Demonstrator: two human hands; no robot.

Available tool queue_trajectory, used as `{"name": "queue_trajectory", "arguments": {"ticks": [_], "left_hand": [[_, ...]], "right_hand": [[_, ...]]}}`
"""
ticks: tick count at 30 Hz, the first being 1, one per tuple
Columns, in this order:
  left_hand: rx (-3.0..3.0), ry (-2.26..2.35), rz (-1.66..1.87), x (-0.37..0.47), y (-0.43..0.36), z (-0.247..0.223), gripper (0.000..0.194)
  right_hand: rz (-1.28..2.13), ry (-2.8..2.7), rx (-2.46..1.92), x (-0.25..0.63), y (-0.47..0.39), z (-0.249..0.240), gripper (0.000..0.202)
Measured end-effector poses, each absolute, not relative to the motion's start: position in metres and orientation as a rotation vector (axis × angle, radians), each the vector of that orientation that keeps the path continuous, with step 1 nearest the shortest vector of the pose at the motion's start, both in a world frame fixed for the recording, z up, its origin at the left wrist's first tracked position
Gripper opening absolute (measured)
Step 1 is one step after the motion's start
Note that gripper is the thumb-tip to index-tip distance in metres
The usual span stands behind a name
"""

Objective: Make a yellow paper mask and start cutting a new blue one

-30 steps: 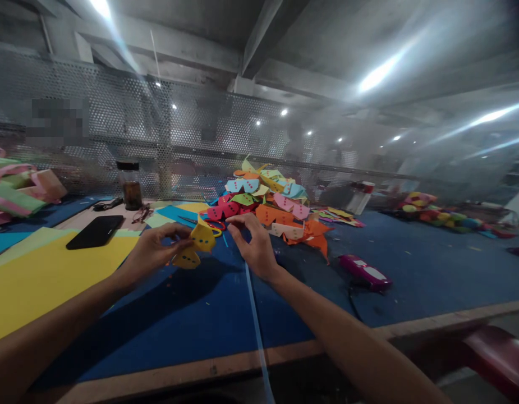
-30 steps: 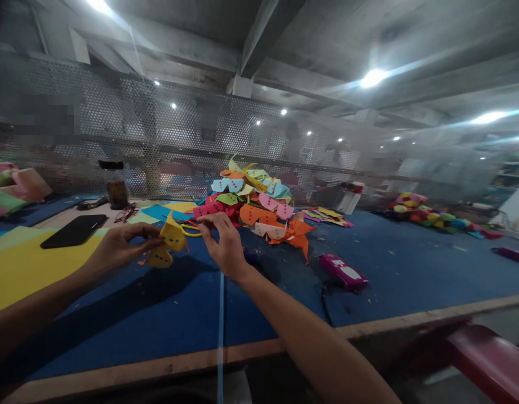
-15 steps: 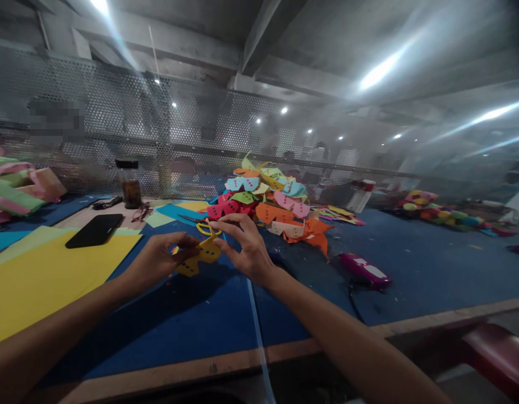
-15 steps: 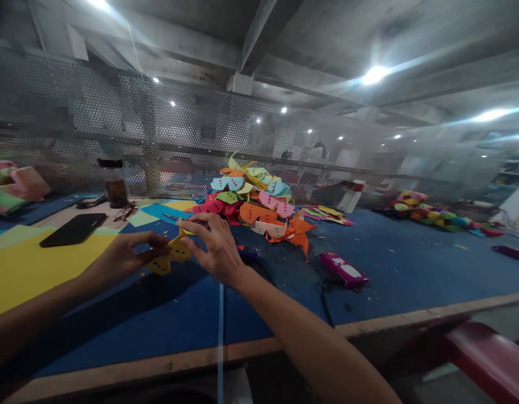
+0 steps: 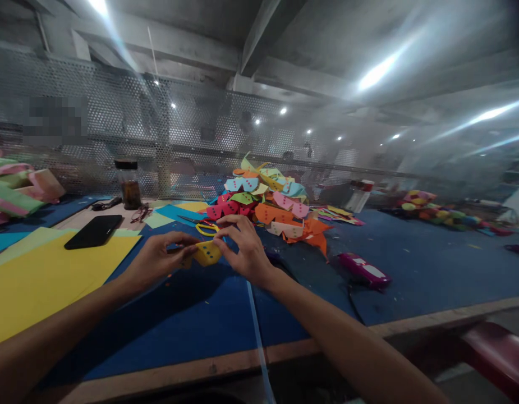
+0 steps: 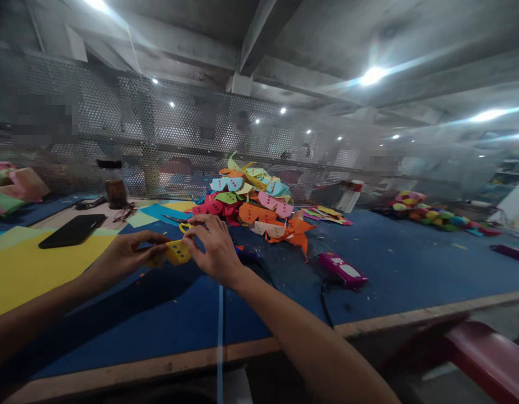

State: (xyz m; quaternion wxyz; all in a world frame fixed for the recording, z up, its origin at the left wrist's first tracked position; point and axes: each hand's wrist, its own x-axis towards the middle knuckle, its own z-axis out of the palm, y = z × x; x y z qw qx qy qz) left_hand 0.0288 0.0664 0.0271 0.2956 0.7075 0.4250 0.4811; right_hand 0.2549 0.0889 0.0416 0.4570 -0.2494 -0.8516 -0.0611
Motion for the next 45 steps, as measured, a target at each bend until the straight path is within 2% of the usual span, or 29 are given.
{"name": "queue_trajectory", "arguments": {"ticks": [5, 9, 24, 45], "left_hand": [[1.966, 1.362, 1.52, 0.022, 0.068, 0.038, 0.027], [1.809, 1.381, 1.588, 0.016, 0.074, 0.042, 0.03], [1.416, 1.21, 1.516, 0.011, 0.084, 0.033, 0.049], [1.359, 1.157, 1.537, 0.009, 0.092, 0.026, 0.045]], "right_hand": [[-0.025, -1.969, -0.659, 0.257, 0.098, 0.041, 0.005], [0.068, -1.895, -0.718, 0.259, 0.104, 0.043, 0.008], [0.16, -1.848, -0.755, 0.262, 0.114, 0.039, 0.008], [0.154, -1.872, -0.734, 0.262, 0.115, 0.037, 0.008]]}}
